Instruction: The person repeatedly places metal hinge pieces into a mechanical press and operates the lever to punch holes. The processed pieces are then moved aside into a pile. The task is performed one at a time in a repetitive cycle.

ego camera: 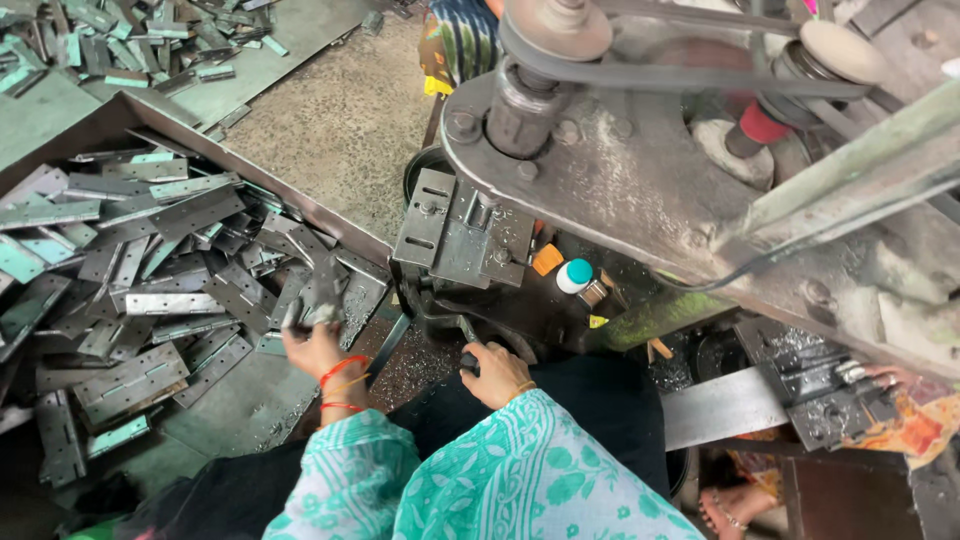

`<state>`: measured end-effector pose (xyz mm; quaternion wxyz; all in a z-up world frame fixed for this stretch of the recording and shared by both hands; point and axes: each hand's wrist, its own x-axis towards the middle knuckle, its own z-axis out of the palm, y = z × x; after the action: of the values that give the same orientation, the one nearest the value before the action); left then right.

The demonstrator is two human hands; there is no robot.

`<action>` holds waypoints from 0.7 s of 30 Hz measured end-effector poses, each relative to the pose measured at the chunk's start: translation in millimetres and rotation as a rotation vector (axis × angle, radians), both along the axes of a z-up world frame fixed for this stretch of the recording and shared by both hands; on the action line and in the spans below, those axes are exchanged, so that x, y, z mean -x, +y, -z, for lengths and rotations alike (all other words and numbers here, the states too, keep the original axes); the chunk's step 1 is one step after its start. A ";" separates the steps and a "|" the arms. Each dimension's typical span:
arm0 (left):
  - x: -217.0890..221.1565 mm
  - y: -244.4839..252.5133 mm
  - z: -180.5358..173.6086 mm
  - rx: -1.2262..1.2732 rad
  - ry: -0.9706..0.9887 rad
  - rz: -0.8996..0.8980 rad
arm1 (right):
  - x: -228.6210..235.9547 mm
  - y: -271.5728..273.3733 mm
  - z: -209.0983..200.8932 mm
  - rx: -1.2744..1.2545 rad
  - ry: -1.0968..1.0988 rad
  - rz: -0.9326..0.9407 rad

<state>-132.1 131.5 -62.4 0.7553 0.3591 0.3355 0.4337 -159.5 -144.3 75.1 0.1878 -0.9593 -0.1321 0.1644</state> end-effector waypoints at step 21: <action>-44.9 -113.5 -78.8 -2.012 0.648 0.655 | -6.7 2.9 3.9 0.080 0.095 -0.042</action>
<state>-87.2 18.0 16.4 0.0731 0.9771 -0.0996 0.1730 -152.8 -141.3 71.2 0.1518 -0.9542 -0.1363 0.2190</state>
